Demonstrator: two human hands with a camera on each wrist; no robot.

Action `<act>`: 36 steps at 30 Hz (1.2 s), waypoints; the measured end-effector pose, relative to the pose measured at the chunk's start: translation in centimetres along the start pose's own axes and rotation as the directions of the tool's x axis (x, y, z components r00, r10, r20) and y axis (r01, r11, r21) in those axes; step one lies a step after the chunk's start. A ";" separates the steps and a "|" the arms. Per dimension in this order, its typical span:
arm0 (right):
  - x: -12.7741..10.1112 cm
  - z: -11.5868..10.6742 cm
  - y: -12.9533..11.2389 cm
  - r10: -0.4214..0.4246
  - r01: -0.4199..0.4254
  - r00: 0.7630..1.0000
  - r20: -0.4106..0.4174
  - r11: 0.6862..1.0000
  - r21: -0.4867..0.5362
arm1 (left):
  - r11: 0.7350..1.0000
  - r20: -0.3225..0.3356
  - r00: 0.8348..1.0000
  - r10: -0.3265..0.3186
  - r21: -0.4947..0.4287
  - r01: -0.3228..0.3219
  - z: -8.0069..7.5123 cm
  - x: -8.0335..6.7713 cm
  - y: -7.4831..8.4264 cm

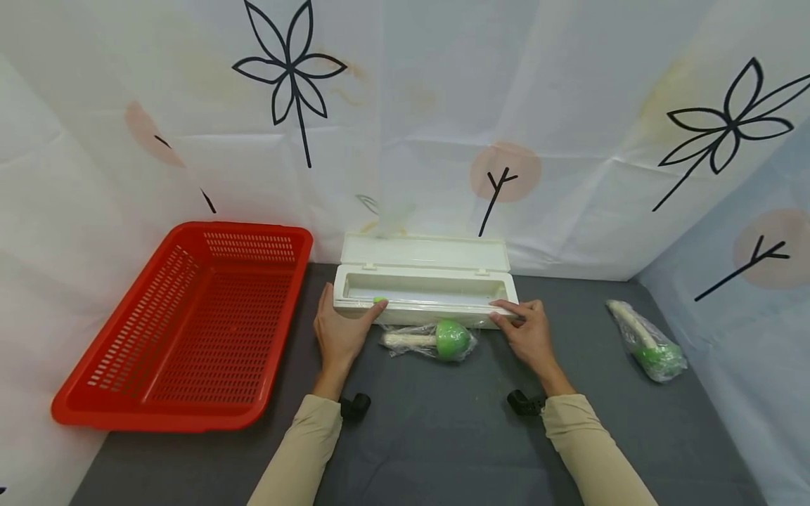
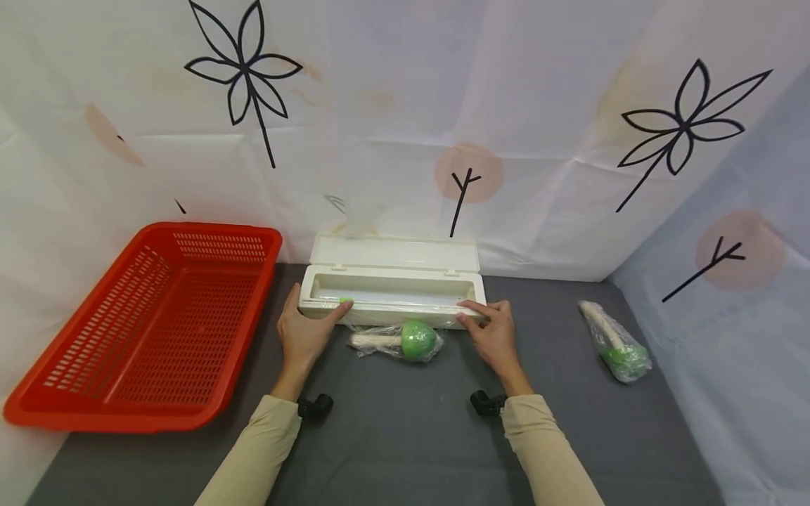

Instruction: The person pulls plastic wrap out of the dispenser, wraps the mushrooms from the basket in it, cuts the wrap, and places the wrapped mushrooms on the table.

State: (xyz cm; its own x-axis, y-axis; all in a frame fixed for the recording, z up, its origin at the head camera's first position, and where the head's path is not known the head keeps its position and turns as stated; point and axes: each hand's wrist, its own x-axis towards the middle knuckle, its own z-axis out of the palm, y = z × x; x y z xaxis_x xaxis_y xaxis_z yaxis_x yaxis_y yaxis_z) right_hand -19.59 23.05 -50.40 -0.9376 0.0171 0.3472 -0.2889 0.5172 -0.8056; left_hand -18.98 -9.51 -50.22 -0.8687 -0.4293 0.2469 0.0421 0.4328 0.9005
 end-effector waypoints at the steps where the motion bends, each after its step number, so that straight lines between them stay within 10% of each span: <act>1: 0.0 0.0 0.0 0.001 -0.001 1.000 0.002 1.000 0.004 | 1.000 -0.009 1.000 -0.015 -0.009 0.015 0.2 -0.1 -0.1; 22: 0.0 -0.1 0.2 0.002 -0.002 1.000 0.011 1.000 0.002 | 0.983 -0.131 0.990 -0.057 -0.178 0.033 0.5 0.0 -0.7; 36: 0.2 -1.0 -0.9 0.113 -0.119 0.981 0.155 0.992 0.030 | 0.977 0.068 0.988 -0.139 -0.150 0.148 -1.8 0.5 -0.3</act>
State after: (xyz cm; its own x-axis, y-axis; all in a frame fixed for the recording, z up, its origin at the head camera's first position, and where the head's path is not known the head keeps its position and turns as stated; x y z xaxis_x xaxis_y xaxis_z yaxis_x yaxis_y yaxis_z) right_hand -19.35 23.39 -49.09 -0.9829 -0.0569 0.1751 -0.1805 0.4859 -0.8552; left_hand -18.53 -11.31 -49.70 -0.8978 -0.4301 0.0941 -0.0133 0.2402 0.9706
